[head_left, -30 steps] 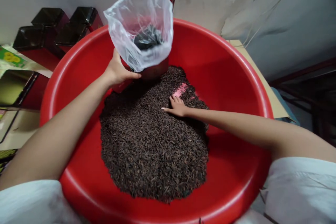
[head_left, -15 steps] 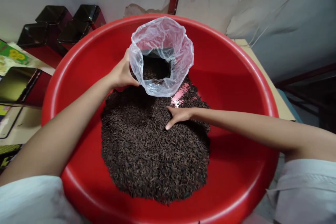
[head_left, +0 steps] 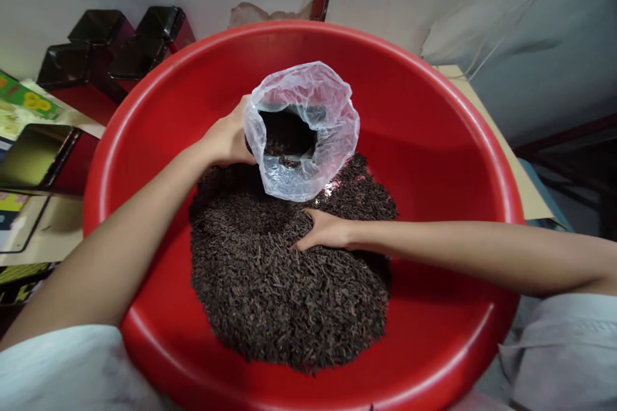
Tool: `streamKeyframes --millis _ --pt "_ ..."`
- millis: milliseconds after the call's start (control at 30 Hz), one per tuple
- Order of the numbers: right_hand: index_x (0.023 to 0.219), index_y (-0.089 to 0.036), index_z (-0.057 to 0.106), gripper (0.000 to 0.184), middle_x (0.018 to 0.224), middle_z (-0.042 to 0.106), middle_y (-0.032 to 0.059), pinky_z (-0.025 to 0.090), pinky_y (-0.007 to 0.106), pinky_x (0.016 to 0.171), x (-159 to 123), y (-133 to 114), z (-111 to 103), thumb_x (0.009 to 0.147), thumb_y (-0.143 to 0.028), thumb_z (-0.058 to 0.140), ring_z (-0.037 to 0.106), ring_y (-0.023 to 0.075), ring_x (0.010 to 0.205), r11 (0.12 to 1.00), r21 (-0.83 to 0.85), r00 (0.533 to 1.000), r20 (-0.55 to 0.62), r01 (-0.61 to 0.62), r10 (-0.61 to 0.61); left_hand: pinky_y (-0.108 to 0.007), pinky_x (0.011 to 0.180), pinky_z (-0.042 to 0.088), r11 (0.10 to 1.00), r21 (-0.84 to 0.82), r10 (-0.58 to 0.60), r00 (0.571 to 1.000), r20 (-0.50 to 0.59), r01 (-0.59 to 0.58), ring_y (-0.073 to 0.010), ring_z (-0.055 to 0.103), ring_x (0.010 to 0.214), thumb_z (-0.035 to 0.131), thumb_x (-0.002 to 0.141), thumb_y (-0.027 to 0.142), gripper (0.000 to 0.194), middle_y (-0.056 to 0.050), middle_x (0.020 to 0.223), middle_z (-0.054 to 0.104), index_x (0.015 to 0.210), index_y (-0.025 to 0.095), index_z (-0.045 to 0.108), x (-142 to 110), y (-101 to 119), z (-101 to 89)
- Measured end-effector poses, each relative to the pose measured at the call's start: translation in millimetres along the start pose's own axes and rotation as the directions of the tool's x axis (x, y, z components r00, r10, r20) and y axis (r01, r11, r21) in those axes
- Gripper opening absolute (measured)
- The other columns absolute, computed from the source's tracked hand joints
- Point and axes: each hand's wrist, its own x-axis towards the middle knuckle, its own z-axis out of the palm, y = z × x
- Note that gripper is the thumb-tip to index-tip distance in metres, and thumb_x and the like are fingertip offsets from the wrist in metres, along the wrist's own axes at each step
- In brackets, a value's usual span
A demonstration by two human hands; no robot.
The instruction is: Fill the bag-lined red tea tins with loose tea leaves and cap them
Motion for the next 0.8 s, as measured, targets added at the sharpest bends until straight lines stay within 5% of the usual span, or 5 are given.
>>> streamKeyframes --millis 133,433,667,800 --pt "0.089 -0.015 0.055 0.047 0.09 0.065 0.0071 0.051 0.043 0.09 -3 -12 1 0.047 -0.022 0.072 0.063 0.0208 0.082 0.993 0.115 0.998 0.056 -0.026 0.02 -0.05 0.104 0.038 1.0 0.004 -0.004 1.0 0.002 0.004 -0.0391 0.044 0.124 0.079 0.044 0.041 0.1 -0.002 0.14 0.041 0.135 0.036 0.035 0 -2 0.1" --pt "0.103 -0.019 0.06 0.055 0.106 0.067 0.0044 0.044 0.037 0.102 -27 -51 -2 0.051 -0.024 0.079 0.061 0.0201 0.103 0.961 0.203 0.975 0.081 0.186 -0.205 -0.049 0.106 0.036 1.0 -0.006 0.019 1.0 -0.02 -0.019 -0.0404 0.039 0.129 0.08 0.045 0.037 0.104 -0.003 0.142 0.039 0.137 0.034 0.033 1 -5 3.0" --pt "0.089 -0.018 0.063 0.04 0.086 0.067 0.0012 0.053 0.032 0.084 -53 -56 -1 0.053 -0.02 0.079 0.063 0.0159 0.084 0.963 0.247 0.918 0.348 0.105 -0.189 -0.048 0.101 0.041 0.999 0.002 0.04 0.999 -0.014 -0.04 -0.038 0.046 0.124 0.08 0.045 0.043 0.105 -0.004 0.141 0.039 0.137 0.033 0.031 3 -13 4.3" --pt "0.105 -0.018 0.06 0.053 0.09 0.067 0.0004 0.052 0.029 0.085 -67 -64 -2 0.054 -0.015 0.077 0.063 0.0133 0.086 0.95 0.289 0.88 0.415 0.115 -0.233 -0.047 0.101 0.041 1.0 0.021 0.003 1.0 -0.025 -0.002 -0.0384 0.045 0.124 0.077 0.047 0.041 0.1 -0.003 0.14 0.041 0.136 0.032 0.033 0 -6 2.8"
